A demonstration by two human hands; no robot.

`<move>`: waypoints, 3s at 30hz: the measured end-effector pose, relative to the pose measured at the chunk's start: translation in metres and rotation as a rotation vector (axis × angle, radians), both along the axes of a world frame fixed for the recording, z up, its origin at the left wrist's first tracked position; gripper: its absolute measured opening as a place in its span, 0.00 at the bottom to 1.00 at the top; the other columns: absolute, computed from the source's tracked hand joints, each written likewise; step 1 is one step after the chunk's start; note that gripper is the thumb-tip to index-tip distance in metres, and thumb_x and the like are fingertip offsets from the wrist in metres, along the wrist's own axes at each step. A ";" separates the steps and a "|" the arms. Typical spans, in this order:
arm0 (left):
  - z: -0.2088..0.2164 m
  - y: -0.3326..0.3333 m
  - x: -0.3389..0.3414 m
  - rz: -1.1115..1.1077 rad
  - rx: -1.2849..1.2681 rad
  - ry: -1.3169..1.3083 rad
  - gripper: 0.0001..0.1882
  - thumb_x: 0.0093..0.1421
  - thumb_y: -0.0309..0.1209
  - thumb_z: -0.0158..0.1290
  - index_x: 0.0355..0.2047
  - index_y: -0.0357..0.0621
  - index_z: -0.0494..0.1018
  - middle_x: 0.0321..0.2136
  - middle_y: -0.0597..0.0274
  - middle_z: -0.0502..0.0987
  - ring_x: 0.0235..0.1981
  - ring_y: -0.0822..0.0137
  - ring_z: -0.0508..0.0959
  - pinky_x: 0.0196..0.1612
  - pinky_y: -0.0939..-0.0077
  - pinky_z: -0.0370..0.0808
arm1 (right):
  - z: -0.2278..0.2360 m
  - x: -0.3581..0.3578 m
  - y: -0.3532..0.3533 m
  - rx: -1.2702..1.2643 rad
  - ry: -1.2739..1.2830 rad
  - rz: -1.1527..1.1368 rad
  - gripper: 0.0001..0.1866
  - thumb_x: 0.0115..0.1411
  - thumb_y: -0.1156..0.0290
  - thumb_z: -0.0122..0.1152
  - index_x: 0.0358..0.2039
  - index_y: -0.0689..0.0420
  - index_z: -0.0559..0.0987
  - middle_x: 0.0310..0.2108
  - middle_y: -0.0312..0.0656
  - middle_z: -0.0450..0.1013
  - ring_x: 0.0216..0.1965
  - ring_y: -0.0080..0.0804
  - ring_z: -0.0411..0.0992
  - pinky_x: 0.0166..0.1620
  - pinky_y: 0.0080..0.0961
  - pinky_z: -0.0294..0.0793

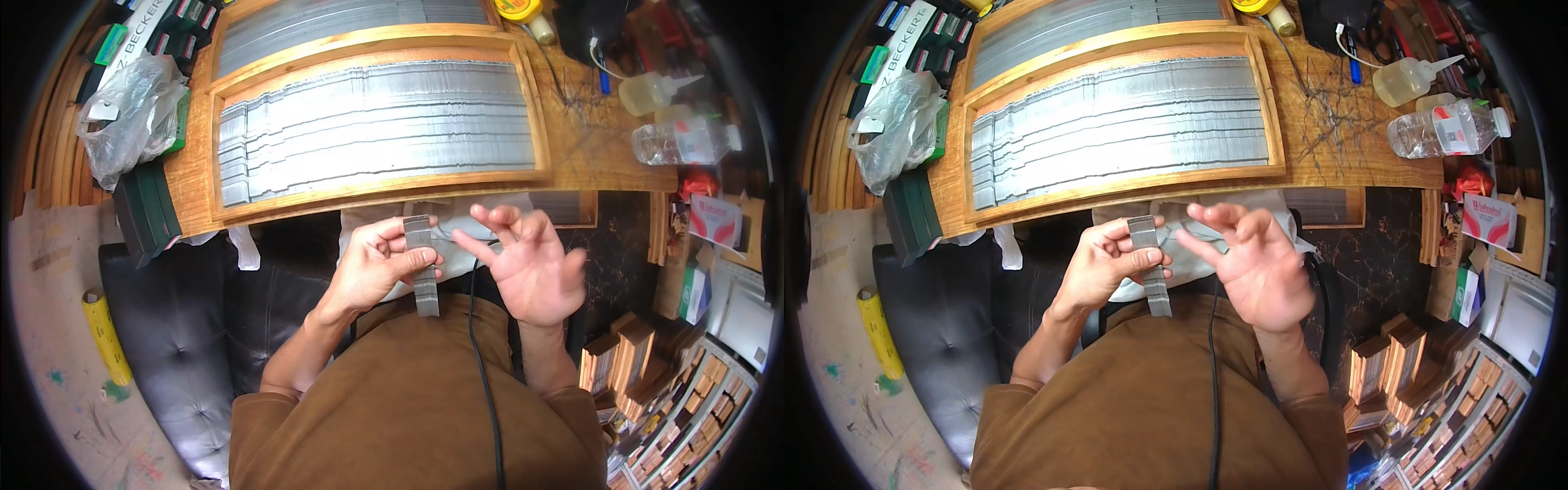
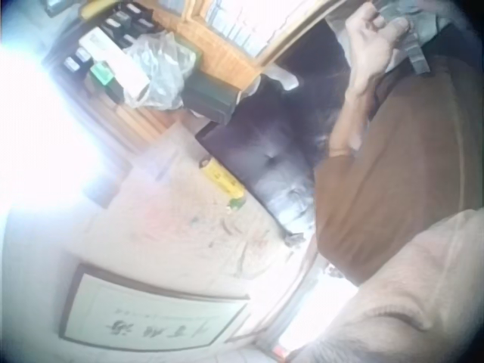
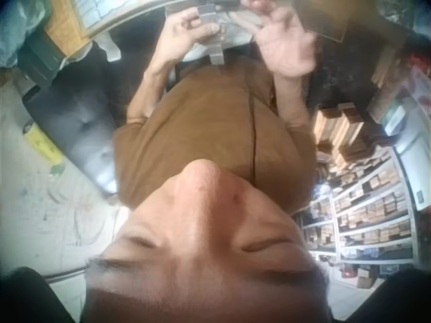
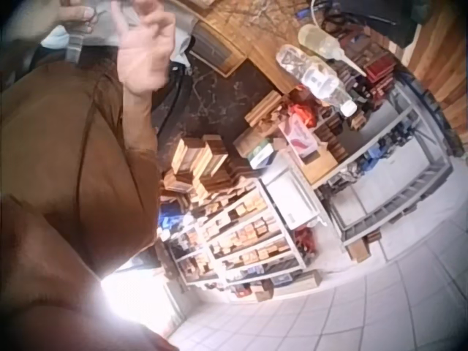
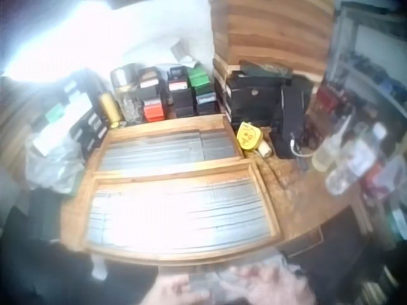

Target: The person picks up small metal strips from a wooden tray and joins them end-to-end by hand to form a longer strip. The person repeatedly wipes the joined strip with a white cloth and places the assembled strip back into the tray.

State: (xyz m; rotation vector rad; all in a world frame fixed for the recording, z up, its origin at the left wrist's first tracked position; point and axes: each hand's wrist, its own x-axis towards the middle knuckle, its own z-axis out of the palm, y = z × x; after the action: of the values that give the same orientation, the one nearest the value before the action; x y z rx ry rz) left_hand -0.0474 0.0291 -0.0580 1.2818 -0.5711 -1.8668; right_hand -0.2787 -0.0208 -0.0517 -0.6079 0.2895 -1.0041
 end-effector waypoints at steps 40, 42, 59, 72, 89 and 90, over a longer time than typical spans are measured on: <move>0.008 0.015 -0.005 0.119 -0.072 0.067 0.22 0.65 0.21 0.62 0.59 0.35 0.73 0.37 0.52 0.86 0.36 0.61 0.88 0.30 0.80 0.80 | -0.007 0.023 -0.008 0.157 -0.389 0.114 0.32 0.70 0.38 0.51 0.56 0.56 0.76 0.66 0.54 0.66 0.77 0.58 0.47 0.72 0.80 0.30; 0.010 0.015 -0.006 0.114 -0.058 0.072 0.22 0.65 0.21 0.63 0.59 0.35 0.74 0.37 0.53 0.86 0.36 0.62 0.88 0.30 0.81 0.79 | -0.004 0.024 -0.008 0.173 -0.365 0.116 0.32 0.69 0.38 0.52 0.55 0.55 0.76 0.66 0.53 0.67 0.77 0.59 0.47 0.72 0.81 0.29; 0.010 0.015 -0.008 0.077 -0.060 0.076 0.24 0.65 0.24 0.63 0.60 0.36 0.73 0.36 0.53 0.87 0.35 0.65 0.88 0.28 0.83 0.76 | -0.003 0.026 -0.010 0.190 -0.342 0.167 0.33 0.69 0.37 0.52 0.55 0.56 0.76 0.66 0.55 0.65 0.77 0.61 0.44 0.71 0.81 0.32; 0.015 0.014 -0.012 0.039 -0.019 0.112 0.20 0.66 0.27 0.63 0.57 0.39 0.75 0.37 0.60 0.86 0.36 0.70 0.87 0.30 0.84 0.76 | -0.005 0.024 -0.013 0.227 -0.389 0.190 0.34 0.70 0.37 0.50 0.56 0.57 0.75 0.67 0.56 0.65 0.77 0.62 0.45 0.71 0.81 0.32; 0.010 0.014 -0.014 0.057 -0.009 0.146 0.20 0.66 0.26 0.62 0.57 0.37 0.75 0.36 0.57 0.86 0.35 0.67 0.88 0.28 0.83 0.77 | -0.010 0.029 -0.011 0.208 -0.390 0.170 0.32 0.72 0.40 0.47 0.54 0.59 0.75 0.62 0.57 0.69 0.74 0.60 0.53 0.74 0.72 0.39; 0.009 0.015 -0.014 0.077 0.003 0.154 0.20 0.66 0.25 0.62 0.58 0.37 0.75 0.36 0.55 0.87 0.34 0.65 0.88 0.27 0.83 0.77 | -0.011 0.028 -0.011 0.112 -0.291 0.067 0.28 0.72 0.44 0.50 0.52 0.60 0.75 0.61 0.56 0.70 0.72 0.59 0.56 0.74 0.69 0.44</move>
State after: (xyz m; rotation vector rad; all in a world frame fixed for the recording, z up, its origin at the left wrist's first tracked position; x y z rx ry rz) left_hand -0.0618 0.0438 -0.0485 1.1337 -0.4319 -1.8834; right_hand -0.2507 -0.0315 -0.0629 -0.3614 0.0672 -0.9898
